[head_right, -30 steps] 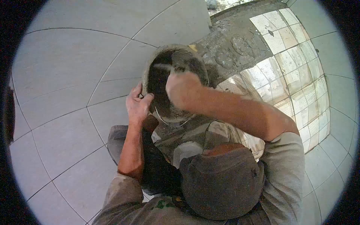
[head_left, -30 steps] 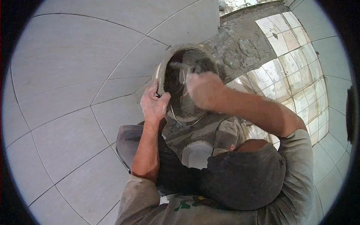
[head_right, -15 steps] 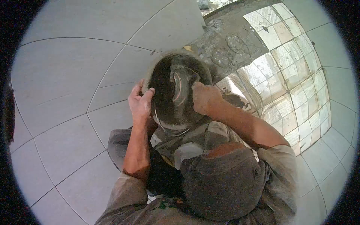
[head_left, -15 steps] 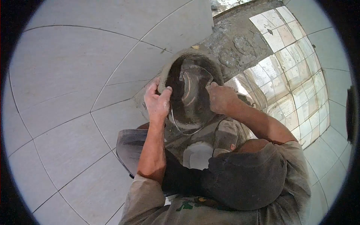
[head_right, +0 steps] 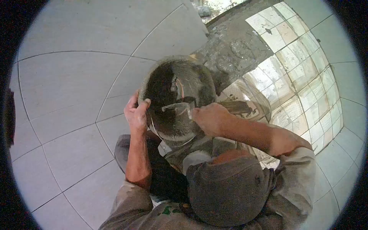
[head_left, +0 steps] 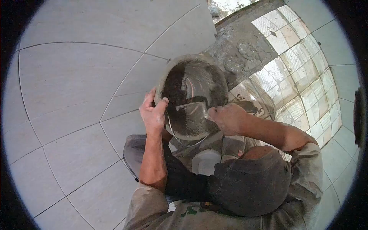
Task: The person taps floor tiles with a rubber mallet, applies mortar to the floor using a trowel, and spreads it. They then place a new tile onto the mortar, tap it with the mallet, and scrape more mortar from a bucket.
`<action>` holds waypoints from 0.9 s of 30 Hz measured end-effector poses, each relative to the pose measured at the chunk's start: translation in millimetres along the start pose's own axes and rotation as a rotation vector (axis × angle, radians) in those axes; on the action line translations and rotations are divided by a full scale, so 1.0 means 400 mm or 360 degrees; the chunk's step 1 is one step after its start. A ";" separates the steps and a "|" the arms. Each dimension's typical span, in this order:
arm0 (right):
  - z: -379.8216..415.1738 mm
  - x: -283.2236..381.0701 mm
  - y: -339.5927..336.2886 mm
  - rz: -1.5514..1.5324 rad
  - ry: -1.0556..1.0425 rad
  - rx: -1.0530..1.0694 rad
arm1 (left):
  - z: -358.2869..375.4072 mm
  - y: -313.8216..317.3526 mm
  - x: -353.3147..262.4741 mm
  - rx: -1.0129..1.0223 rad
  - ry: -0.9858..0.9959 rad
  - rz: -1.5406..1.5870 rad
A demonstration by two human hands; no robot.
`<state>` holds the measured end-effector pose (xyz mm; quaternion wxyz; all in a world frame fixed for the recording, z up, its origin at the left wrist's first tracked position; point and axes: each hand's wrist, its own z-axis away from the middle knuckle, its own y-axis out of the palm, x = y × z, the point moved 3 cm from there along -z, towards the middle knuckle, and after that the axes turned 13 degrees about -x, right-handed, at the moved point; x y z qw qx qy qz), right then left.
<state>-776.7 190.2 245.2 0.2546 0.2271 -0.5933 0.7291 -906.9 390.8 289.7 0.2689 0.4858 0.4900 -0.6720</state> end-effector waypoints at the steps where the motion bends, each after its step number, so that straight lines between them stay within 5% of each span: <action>1: 0.028 -0.013 -0.008 0.0088 0.0026 -0.0170 | 0.003 0.007 0.000 0.0009 0.0016 -0.0020; 7: 0.090 -0.079 -0.136 0.0426 0.0581 -0.0742 | 0.009 0.127 -0.088 0.0147 0.0155 0.0115; 13: 0.144 -0.088 -0.151 0.0219 0.0969 -0.0382 | 0.024 0.232 -0.208 0.0358 0.0371 0.0083; 19: 0.196 -0.015 -0.100 -0.0155 0.0681 -0.0213 | 0.012 0.246 -0.291 0.0434 0.0648 0.0022; 25: 0.252 -0.018 -0.217 -0.0027 0.0808 -0.0702 | -0.003 0.255 -0.327 0.0381 0.0518 0.0314; 27: 0.264 -0.044 -0.255 0.0109 0.1104 -0.0999 | 0.006 0.273 -0.341 0.0400 0.0535 0.0338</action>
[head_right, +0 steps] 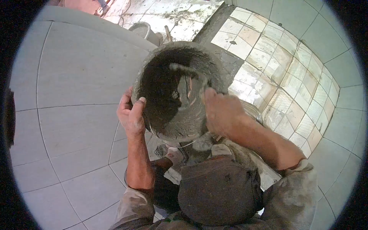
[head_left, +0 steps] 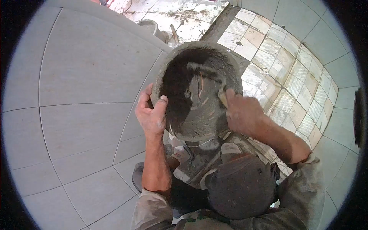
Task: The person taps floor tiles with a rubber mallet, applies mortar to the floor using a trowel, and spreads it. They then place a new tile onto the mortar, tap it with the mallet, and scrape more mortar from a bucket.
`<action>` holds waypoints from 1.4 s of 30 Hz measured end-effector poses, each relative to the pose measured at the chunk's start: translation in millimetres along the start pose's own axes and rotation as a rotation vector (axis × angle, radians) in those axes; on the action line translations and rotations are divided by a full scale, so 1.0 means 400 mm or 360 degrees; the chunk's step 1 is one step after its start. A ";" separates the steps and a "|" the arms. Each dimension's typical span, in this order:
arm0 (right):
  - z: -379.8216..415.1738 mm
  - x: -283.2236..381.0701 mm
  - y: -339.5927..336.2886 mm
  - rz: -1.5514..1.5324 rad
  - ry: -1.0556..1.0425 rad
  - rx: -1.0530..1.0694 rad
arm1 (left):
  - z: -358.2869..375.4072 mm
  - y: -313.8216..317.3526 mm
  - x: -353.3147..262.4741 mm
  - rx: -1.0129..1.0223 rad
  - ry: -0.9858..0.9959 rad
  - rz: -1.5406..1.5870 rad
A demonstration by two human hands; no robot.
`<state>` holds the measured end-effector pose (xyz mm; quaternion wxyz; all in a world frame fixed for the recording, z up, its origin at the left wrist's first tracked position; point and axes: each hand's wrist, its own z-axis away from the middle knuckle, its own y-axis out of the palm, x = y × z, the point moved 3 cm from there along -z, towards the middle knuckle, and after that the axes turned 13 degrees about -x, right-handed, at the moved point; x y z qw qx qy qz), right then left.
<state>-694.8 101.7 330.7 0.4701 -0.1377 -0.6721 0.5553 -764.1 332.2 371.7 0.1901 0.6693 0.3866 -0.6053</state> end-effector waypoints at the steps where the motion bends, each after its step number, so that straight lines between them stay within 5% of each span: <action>1: -0.014 -0.007 -0.002 0.0002 0.0011 -0.0007 | 0.003 0.010 -0.005 0.0034 -0.0050 -0.0005; 4: -0.030 -0.022 0.045 -0.0209 -0.0028 0.0080 | 0.030 0.047 -0.032 0.0098 -0.0024 -0.0049; 6: -0.004 0.003 0.092 -0.0594 -0.0335 -0.0163 | 0.030 0.057 -0.039 0.0094 0.0045 -0.0095; 14: 0.044 0.017 0.069 -0.0146 -0.0542 0.0431 | 0.014 0.012 -0.018 -0.0030 -0.0125 0.0039; 17: 0.033 0.005 0.015 -0.0052 -0.0642 0.0199 | 0.016 0.003 0.006 -0.0093 -0.0144 0.0092; 20: -0.019 -0.005 -0.053 -0.0210 -0.0355 -0.0163 | 0.012 0.021 0.017 -0.0041 -0.0150 0.0094; 22: -0.044 0.022 -0.099 0.0051 -0.0766 -0.0253 | 0.010 0.050 0.014 0.0039 -0.0107 0.0097; 23: -0.055 0.045 -0.103 0.0017 -0.0429 0.0049 | 0.015 0.068 0.010 0.0080 -0.0081 0.0066; 26: -0.031 0.108 -0.029 0.0319 -0.0446 -0.0085 | 0.019 0.101 0.000 0.0134 -0.0044 0.0032; 28: -0.012 0.109 0.013 0.0189 -0.0545 -0.0055 | -0.003 0.097 0.002 0.0215 -0.0037 0.0023; 34: 0.037 0.133 0.036 0.0818 -0.1001 0.0538 | -0.033 0.080 -0.013 0.0165 0.0096 -0.0243; 38: 0.051 0.030 0.042 0.0583 -0.1065 0.0384 | -0.045 0.031 -0.004 0.0012 -0.0121 -0.0129; 40: 0.032 0.011 -0.014 0.0100 -0.0928 -0.0033 | -0.035 0.039 0.008 -0.0051 -0.0103 0.0048; 42: 0.025 0.011 -0.042 0.0127 -0.0772 -0.0058 | -0.035 0.056 0.000 0.0065 -0.0068 0.0076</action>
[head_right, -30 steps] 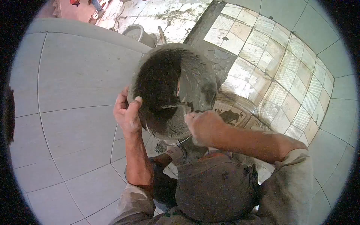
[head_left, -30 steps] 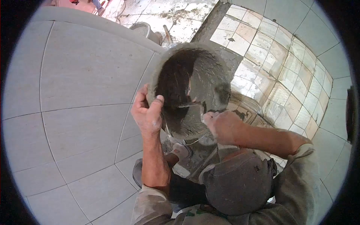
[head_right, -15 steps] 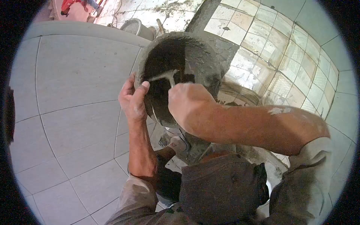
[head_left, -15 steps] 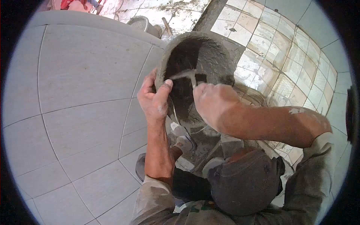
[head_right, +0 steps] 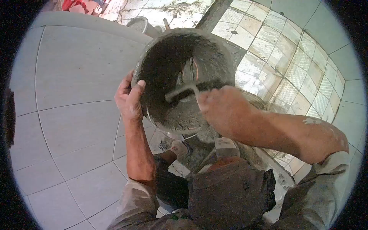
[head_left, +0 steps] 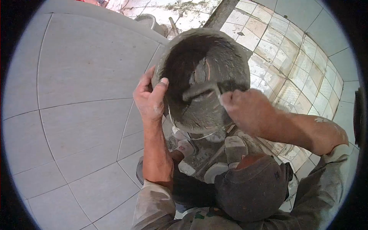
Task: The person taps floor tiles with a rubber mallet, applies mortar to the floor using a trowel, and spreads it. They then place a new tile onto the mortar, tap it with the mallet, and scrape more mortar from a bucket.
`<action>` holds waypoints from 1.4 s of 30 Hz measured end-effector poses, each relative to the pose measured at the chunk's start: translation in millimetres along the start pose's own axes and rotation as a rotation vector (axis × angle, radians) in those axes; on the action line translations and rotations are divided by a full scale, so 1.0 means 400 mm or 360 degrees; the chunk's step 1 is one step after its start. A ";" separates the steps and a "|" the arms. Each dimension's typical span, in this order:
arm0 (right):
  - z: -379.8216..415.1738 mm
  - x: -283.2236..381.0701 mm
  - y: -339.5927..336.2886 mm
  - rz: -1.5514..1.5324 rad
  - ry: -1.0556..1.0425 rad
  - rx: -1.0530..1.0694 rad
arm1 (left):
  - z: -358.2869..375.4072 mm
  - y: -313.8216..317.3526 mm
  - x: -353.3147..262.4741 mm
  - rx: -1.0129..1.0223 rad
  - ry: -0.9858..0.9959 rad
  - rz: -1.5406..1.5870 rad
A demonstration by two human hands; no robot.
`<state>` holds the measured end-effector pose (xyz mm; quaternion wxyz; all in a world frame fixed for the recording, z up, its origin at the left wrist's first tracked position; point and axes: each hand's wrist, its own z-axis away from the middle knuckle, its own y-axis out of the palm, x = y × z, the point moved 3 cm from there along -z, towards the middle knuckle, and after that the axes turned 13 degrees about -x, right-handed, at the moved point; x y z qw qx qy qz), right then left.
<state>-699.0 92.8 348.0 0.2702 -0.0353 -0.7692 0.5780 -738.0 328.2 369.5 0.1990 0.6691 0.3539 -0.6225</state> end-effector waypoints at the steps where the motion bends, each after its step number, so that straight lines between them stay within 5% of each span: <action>1: -0.008 -0.002 -0.017 0.0024 0.0157 -0.0028 | 0.000 0.009 -0.007 0.0122 0.0045 0.0012; 5: -0.074 -0.009 -0.054 0.0073 0.0125 -0.0272 | 0.004 0.036 -0.015 0.0247 0.0128 -0.0171; 8: -0.082 -0.001 0.039 -0.0186 0.0489 0.0127 | 0.008 0.062 -0.028 0.0276 0.0099 -0.0187; 10: -0.049 0.029 0.085 -0.0110 0.0172 -0.0114 | 0.004 0.050 -0.015 0.0207 0.0135 -0.0207; 14: 0.008 0.039 0.113 -0.0069 -0.0150 -0.0043 | 0.006 0.015 0.004 0.0127 0.0068 -0.0126; 17: 0.011 0.011 0.086 0.0013 -0.0171 0.0390 | 0.006 0.001 0.030 0.0056 0.0115 -0.0267; 20: 0.001 -0.009 0.046 0.0076 -0.0203 0.0306 | 0.005 -0.011 0.035 0.0113 0.0118 -0.0268; 25: -0.043 -0.047 -0.028 0.0161 0.0397 0.0229 | 0.008 0.029 -0.015 0.0339 0.0163 -0.0363; 28: -0.036 -0.065 -0.005 0.0151 0.0201 -0.0250 | 0.011 0.054 -0.035 0.0399 0.0105 -0.0402; 32: 0.003 -0.047 0.082 -0.0080 0.0147 -0.0275 | 0.019 0.068 -0.037 0.0341 0.0180 -0.0310; 42: 0.032 -0.017 0.043 0.0042 -0.0015 0.0480 | 0.031 0.021 0.010 0.0101 0.0117 -0.0110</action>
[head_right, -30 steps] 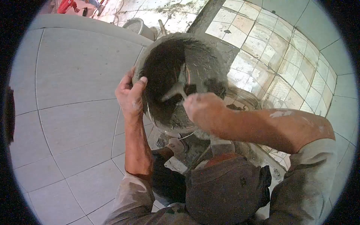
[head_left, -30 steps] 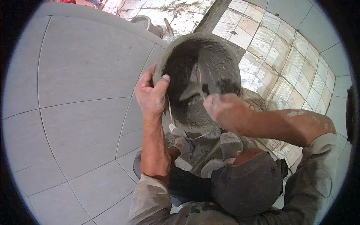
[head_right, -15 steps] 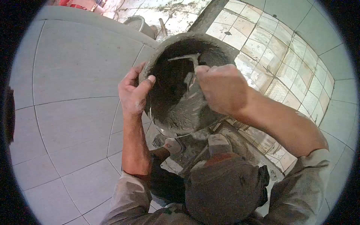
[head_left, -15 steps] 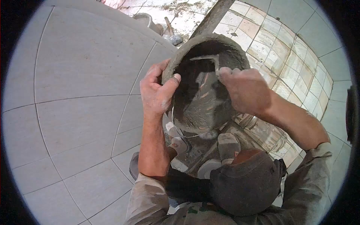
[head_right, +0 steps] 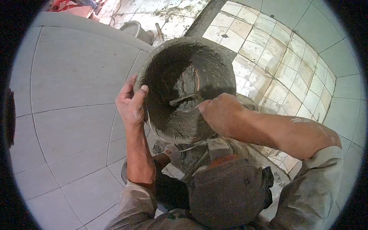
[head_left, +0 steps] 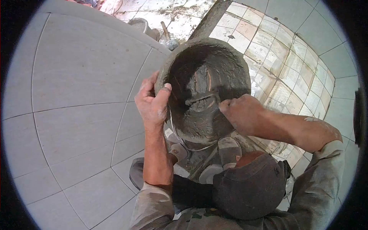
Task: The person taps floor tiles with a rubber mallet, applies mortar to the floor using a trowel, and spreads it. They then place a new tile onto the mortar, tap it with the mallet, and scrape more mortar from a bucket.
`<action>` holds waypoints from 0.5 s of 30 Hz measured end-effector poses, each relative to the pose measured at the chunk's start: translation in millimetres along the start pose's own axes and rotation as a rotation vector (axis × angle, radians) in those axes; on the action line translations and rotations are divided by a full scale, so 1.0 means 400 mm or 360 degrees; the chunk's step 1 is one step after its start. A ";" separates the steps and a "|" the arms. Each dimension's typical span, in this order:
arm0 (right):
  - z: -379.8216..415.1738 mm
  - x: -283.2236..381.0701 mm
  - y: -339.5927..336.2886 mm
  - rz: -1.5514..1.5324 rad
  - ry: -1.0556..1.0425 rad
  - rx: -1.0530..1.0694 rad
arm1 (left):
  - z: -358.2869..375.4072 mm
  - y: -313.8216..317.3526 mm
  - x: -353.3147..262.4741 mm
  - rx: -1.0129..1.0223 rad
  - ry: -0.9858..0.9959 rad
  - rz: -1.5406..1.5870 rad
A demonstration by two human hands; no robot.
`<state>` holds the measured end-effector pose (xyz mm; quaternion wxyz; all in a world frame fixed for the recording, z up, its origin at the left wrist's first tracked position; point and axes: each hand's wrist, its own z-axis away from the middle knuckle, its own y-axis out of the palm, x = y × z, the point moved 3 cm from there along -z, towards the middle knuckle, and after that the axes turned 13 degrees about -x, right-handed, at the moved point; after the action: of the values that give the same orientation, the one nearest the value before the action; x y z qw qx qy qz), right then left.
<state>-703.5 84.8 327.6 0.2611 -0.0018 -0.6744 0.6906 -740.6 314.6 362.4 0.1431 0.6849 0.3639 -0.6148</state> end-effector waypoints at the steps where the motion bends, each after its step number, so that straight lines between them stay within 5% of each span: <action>1: 0.000 -0.006 -0.017 -0.0030 0.0003 0.0086 | 0.000 0.001 -0.001 0.0003 0.0051 -0.0030; 5: 0.007 -0.016 -0.082 0.0047 0.0369 0.0142 | -0.004 0.002 -0.018 0.0057 0.0046 0.0031; 7: 0.008 -0.045 -0.119 0.0097 0.0566 -0.0341 | -0.004 0.020 -0.039 0.0171 0.0108 -0.0078; 10: -0.015 -0.068 -0.083 0.0188 0.0580 -0.0584 | -0.005 0.047 -0.054 0.0259 0.0108 -0.0057; 15: -0.008 -0.001 0.012 -0.0140 0.0413 -0.0444 | 0.011 0.051 -0.094 0.0194 0.0049 0.0026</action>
<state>-703.6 87.8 322.8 0.3730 -0.0977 -0.7238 0.5722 -729.5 285.4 392.1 0.1005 0.7046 0.3225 -0.6241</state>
